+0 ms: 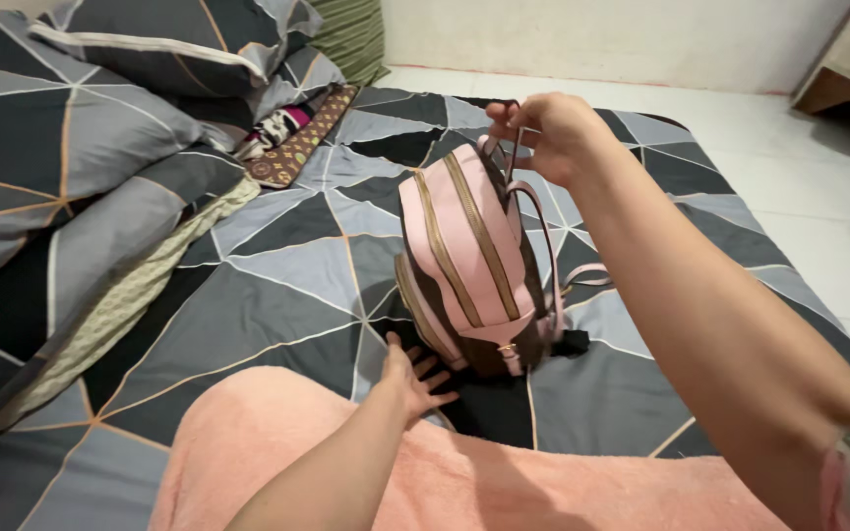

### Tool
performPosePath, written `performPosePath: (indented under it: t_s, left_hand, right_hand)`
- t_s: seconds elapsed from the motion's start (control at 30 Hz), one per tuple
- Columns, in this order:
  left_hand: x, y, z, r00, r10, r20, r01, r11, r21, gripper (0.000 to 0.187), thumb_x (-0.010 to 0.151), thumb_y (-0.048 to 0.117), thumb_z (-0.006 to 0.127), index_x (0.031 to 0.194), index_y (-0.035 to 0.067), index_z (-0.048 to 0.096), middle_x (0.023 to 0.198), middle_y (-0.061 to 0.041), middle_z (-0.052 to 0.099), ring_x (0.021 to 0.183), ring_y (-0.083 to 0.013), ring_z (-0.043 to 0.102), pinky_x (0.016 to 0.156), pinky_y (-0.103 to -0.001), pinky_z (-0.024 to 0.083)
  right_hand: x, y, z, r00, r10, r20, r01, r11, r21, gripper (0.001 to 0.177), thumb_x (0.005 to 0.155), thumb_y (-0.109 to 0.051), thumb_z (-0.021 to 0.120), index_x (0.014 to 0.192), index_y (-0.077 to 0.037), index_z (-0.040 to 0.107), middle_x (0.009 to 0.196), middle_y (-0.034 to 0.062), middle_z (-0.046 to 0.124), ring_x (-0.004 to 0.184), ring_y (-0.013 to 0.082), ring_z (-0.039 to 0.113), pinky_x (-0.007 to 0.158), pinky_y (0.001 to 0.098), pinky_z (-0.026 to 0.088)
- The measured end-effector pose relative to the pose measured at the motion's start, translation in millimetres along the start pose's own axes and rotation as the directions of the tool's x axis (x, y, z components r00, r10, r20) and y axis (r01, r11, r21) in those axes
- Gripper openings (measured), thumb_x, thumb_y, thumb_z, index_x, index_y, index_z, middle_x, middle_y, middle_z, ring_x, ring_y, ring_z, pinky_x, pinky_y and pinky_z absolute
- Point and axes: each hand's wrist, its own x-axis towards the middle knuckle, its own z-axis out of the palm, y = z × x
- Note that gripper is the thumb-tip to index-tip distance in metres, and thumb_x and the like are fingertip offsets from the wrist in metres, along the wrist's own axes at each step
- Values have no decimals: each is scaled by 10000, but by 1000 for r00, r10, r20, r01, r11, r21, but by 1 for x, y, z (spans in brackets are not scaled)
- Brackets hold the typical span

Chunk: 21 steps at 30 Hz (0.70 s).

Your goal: The person kneels on a bed with a small pink backpack and removes its contents one at a time, unzipping compartments and taking out markers, small bottles, a tablet, a phone, a wallet, a book, a water bottle and a pink wallet, laying each item on the bed beside the bag.

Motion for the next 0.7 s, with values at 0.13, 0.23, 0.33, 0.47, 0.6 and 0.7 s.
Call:
performPosePath:
  t_s: [0.13, 0.23, 0.33, 0.47, 0.6, 0.7]
  left_hand:
    - [-33, 0, 19, 999, -38, 3, 38, 997, -68, 932, 909, 838, 212, 1647, 268, 198, 1673, -139, 330, 1460, -516, 378, 1110, -756, 321]
    - [-55, -5, 38, 994, -90, 58, 93, 994, -60, 942, 878, 872, 187, 1639, 319, 173, 1675, -148, 332, 1451, -541, 382, 1099, -761, 312]
    - [-69, -12, 67, 975, -147, 164, 155, 987, -41, 931, 844, 888, 165, 1620, 372, 178, 1682, -121, 313, 1452, -556, 373, 1094, -757, 294]
    - [-69, -17, 98, 947, -148, 284, 161, 987, -22, 963, 845, 894, 181, 1600, 308, 297, 1668, -94, 294, 1457, -521, 340, 1077, -751, 333]
    - [-59, -15, 108, 951, -70, 300, 100, 991, -84, 957, 881, 863, 217, 1569, 228, 416, 1637, -116, 375, 1465, -410, 388, 1069, -713, 450]
    - [-57, -7, 103, 975, -41, 219, 55, 997, -63, 897, 904, 830, 300, 1526, 201, 447, 1594, -144, 421, 1433, -416, 434, 1031, -697, 469]
  right_hand:
    - [-7, -19, 21, 1000, -11, -28, 12, 999, 51, 118, 854, -32, 523, 951, -55, 586, 1096, 101, 722, 1049, 266, 681, 894, 584, 547]
    - [-18, -40, 17, 997, -71, -40, 74, 995, 73, 137, 856, -34, 524, 958, -38, 616, 1107, 122, 709, 1034, 274, 674, 881, 574, 588]
    - [-30, -55, 8, 991, -122, -48, 126, 987, 101, 105, 847, -7, 535, 927, -29, 600, 1113, 152, 690, 1031, 296, 675, 883, 594, 607]
    - [-40, -62, -1, 988, -155, -8, 155, 984, 86, 45, 859, -7, 536, 866, -40, 566, 1129, 162, 687, 1041, 301, 677, 890, 601, 642]
    - [-45, -61, -10, 982, -182, -48, 184, 982, 44, 52, 852, -16, 532, 848, -57, 564, 1099, 163, 684, 1010, 290, 678, 864, 592, 638]
    - [-43, -56, -12, 978, -208, 27, 205, 976, 74, 51, 881, -8, 560, 857, -52, 547, 1099, 170, 687, 1014, 285, 680, 903, 560, 635]
